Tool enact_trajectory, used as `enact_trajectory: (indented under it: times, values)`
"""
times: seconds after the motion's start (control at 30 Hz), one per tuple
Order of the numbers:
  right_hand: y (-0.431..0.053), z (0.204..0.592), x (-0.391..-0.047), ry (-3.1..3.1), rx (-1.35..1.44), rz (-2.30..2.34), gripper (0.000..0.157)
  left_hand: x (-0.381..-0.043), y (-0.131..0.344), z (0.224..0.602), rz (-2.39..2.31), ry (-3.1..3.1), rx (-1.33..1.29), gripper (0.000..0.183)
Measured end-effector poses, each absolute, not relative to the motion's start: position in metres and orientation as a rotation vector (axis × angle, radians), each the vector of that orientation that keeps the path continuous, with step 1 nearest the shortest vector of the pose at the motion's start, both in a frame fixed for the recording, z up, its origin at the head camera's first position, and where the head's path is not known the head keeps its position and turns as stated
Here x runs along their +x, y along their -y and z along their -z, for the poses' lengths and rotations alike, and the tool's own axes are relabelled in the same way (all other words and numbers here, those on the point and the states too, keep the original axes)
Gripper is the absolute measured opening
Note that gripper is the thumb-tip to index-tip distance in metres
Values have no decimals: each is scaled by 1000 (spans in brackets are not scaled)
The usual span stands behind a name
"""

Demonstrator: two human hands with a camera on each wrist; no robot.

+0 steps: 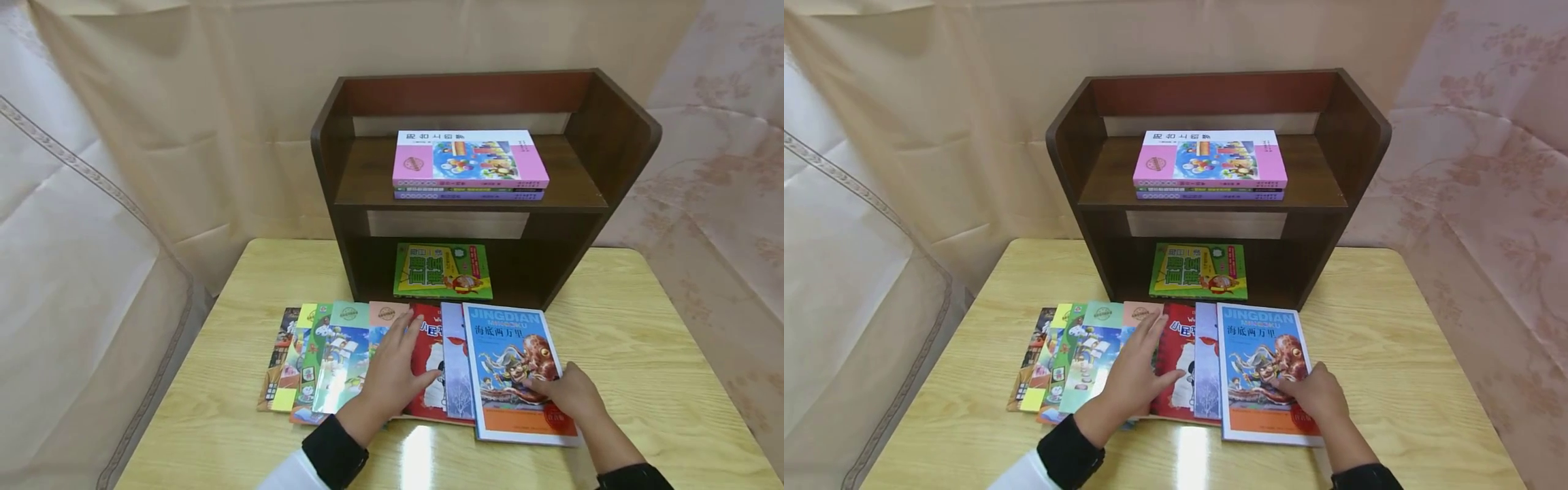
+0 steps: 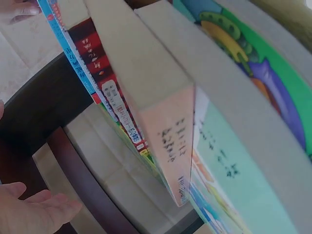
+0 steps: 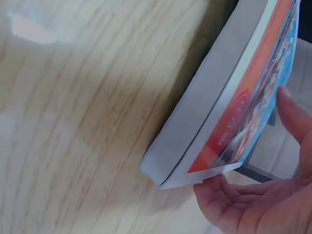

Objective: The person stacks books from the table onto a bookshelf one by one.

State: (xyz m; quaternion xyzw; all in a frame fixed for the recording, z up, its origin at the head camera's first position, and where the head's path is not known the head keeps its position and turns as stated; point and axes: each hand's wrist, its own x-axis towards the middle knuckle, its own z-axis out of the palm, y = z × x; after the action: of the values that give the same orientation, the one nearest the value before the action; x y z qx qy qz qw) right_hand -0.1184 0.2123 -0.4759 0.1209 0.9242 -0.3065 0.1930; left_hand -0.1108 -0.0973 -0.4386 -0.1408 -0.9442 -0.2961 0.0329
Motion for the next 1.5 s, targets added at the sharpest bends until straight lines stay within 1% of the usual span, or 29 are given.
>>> enact_trajectory:
  times: [0.07,0.1,0.2,0.3,0.5,0.57,0.77,1.0,1.1,1.23,1.37,1.43,1.5]
  values:
    - [-215,476,-119,-2612,352,872,76,-110,96,439,905,2908,-440,92]
    - [-216,476,-119,-2618,360,873,68,-110,95,439,905,2909,-441,91]
    - [-218,476,-121,-2654,373,821,51,-109,94,439,900,2910,-444,91]
    - [-218,475,-124,-2669,381,750,51,-108,94,440,892,2914,-442,91]
    - [-212,473,-129,-2692,397,720,38,-107,96,441,886,2911,-446,90]
    - [-208,473,-131,-2692,395,745,36,-107,97,443,872,2912,-439,90]
    - [-197,475,-132,-2656,407,796,38,-106,98,444,861,2920,-438,89]
    - [-198,476,-133,-2639,395,797,41,-105,95,445,908,2942,-417,88]
    - [-201,476,-136,-2628,394,763,48,-105,93,446,909,2955,-416,88]
    - [-204,477,-139,-2634,421,710,62,-107,92,448,910,2962,-422,88]
    - [-208,479,-140,-2636,481,782,71,-109,91,450,932,2958,-429,88]
    - [-211,481,-139,-2614,494,924,67,-110,91,451,946,2957,-431,88]
    - [-215,483,-138,-2573,482,1102,54,-110,90,451,958,2962,-426,88]
